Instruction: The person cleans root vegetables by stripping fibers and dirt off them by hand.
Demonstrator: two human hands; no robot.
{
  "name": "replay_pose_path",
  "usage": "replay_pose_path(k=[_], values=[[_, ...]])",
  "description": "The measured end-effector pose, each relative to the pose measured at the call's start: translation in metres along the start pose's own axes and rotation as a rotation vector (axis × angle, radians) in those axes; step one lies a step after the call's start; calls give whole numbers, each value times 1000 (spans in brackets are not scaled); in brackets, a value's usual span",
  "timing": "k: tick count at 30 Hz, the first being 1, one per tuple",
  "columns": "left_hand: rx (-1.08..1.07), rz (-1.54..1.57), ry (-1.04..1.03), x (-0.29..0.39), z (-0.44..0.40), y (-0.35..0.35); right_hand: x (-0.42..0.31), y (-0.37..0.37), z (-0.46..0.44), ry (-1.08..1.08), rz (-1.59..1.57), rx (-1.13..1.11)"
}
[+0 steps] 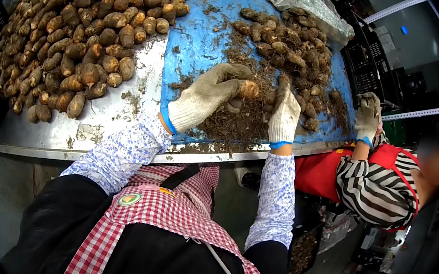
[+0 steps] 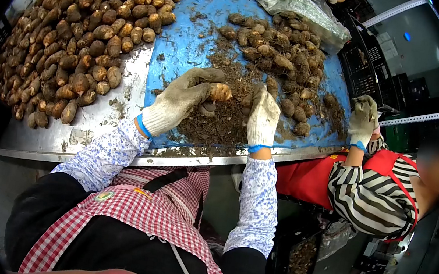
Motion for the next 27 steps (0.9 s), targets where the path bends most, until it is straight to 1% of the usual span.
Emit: replay_pose_path(k=[1, 2, 5, 6, 7, 8, 9, 10, 11, 13, 14, 15, 17, 18, 19, 20, 22, 23, 24, 25, 26, 27], values=[[18, -21, -13, -3, 3, 2, 0, -3, 7, -183, -178, -27], [36, -1, -25, -4, 5, 3, -7, -12, 14, -94, -292, -141], [38, -212, -119, 2, 4, -2, -48, -41, 34, 311, 83, -246], [57, -235, -156, -2, 4, 0, -56, -46, 43, 298, 290, -246], [92, -138, -60, -7, 4, 3, -59, -50, 48, 284, 499, -249], [130, -39, 34, -8, 4, 7, -62, -54, 51, 299, 493, -311], [170, 63, 127, -12, 4, 12, -58, -54, 51, 235, 316, -343], [209, 228, 159, -40, 0, 32, -54, -54, 51, 169, 140, -373], [139, 326, 172, -45, 1, 38, -51, -53, 51, 102, -36, -398], [-15, 518, 202, -45, 1, 37, -45, -42, 42, 89, -252, -362], [-141, 691, 209, -44, -4, 23, -42, -38, 38, 165, -108, -302], [-153, 588, 161, -45, -6, 18, -42, -34, 34, 239, 39, -240], [-181, 395, 71, -23, 2, -10, -71, -43, 47, 705, 518, -152], [-150, 311, 73, -36, -3, 0, -48, -35, 35, 502, 537, -88], [-105, 278, 64, -34, -6, 8, -48, -29, 31, 562, 742, 44], [-58, 243, 58, -27, -7, 15, -14, -19, -3, 439, 950, 80], [59, 199, 9, 0, -9, 25, 16, 14, -51, 164, 993, 131], [173, 314, -131, 9, -10, 44, 15, 32, -62, 29, 834, 149], [186, 392, -259, 26, -17, 58, 8, 55, -73, 169, 921, 277], [306, 687, -287, 31, -18, 82, 3, 70, -78, 309, 1004, 406], [161, 1048, -394, 41, -32, 104, -18, 73, -74, 194, 1130, 478], [-43, 1163, -460, 68, -34, 110, -28, 71, -79, 252, 1140, 448]])
Point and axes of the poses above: each hand's wrist, its own z-axis away from the middle knuckle, its own y-axis out of the back of the hand, x = y × z, the point moved 7 cm from there along -z, towards the middle knuckle, and after that the axes turned 6 degrees about -y, right-handed, at the moved point
